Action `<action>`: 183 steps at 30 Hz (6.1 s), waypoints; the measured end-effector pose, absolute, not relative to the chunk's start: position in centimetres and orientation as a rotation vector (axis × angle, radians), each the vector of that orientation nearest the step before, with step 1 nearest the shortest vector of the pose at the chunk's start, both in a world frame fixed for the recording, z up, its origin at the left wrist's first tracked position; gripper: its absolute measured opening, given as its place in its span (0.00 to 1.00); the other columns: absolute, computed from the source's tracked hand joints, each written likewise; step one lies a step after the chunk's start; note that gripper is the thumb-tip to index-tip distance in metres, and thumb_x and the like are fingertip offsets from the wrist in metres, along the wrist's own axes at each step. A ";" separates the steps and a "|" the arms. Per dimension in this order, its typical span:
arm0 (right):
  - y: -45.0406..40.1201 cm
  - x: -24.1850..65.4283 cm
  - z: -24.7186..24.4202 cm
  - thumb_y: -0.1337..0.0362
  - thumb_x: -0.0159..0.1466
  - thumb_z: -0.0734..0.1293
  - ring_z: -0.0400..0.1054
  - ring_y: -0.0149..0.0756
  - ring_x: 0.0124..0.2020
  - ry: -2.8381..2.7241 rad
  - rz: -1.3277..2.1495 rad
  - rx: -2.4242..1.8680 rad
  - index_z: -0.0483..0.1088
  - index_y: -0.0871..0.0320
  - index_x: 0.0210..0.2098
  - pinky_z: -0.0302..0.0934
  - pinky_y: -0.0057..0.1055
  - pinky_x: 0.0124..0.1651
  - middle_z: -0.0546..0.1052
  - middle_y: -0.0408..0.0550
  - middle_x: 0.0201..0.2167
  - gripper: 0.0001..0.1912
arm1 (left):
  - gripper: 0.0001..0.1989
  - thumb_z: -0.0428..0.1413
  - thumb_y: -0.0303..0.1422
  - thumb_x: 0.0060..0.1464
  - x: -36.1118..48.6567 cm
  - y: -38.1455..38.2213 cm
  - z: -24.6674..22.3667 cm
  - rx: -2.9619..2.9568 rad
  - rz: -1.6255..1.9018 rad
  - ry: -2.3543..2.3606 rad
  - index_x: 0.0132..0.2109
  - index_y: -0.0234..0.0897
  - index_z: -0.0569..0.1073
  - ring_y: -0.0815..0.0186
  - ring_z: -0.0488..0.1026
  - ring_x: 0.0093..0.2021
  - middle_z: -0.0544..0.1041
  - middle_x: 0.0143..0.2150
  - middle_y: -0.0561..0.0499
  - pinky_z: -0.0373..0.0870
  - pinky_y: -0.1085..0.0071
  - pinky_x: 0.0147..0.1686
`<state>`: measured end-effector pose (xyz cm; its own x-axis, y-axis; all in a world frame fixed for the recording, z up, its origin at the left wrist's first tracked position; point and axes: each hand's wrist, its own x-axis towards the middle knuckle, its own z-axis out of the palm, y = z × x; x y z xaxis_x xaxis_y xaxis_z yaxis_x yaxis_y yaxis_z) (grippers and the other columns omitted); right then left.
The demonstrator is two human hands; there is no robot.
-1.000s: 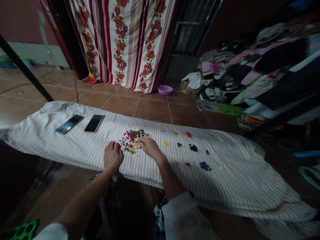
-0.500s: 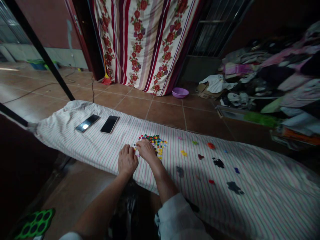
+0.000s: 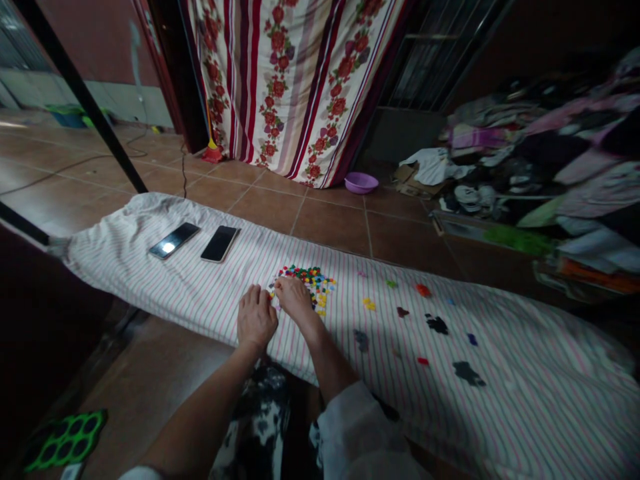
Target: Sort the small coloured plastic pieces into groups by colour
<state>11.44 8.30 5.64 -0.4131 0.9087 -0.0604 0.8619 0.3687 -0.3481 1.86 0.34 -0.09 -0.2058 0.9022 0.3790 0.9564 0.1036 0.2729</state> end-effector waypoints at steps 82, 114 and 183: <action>4.6 32.4 4.6 0.75 0.61 0.62 0.72 0.39 0.49 -2.308 0.786 -1.773 0.79 0.58 0.44 0.61 0.30 0.51 0.80 0.52 0.45 0.18 | 0.14 0.47 0.31 0.57 1.5 0.1 0.5 -1.916 -0.656 -2.215 0.46 0.34 0.73 0.51 0.69 0.57 0.73 0.54 0.36 0.66 0.55 0.55; 3.4 32.0 4.3 0.64 0.59 0.71 0.65 0.38 0.45 -2.451 0.793 -1.744 0.69 0.58 0.44 0.55 0.30 0.48 0.69 0.48 0.41 0.15 | 0.14 0.49 0.30 0.57 1.3 0.3 0.4 -1.919 -0.597 -2.193 0.47 0.32 0.73 0.50 0.70 0.56 0.74 0.54 0.36 0.68 0.56 0.54; 9.7 11.2 4.4 0.67 0.68 0.62 0.62 0.45 0.52 -2.461 0.393 -1.537 0.74 0.55 0.43 0.56 0.36 0.55 0.75 0.54 0.46 0.09 | 0.14 0.49 0.26 0.56 2.0 0.4 -0.7 -1.879 -0.814 -2.231 0.48 0.37 0.72 0.51 0.66 0.62 0.73 0.56 0.39 0.64 0.53 0.59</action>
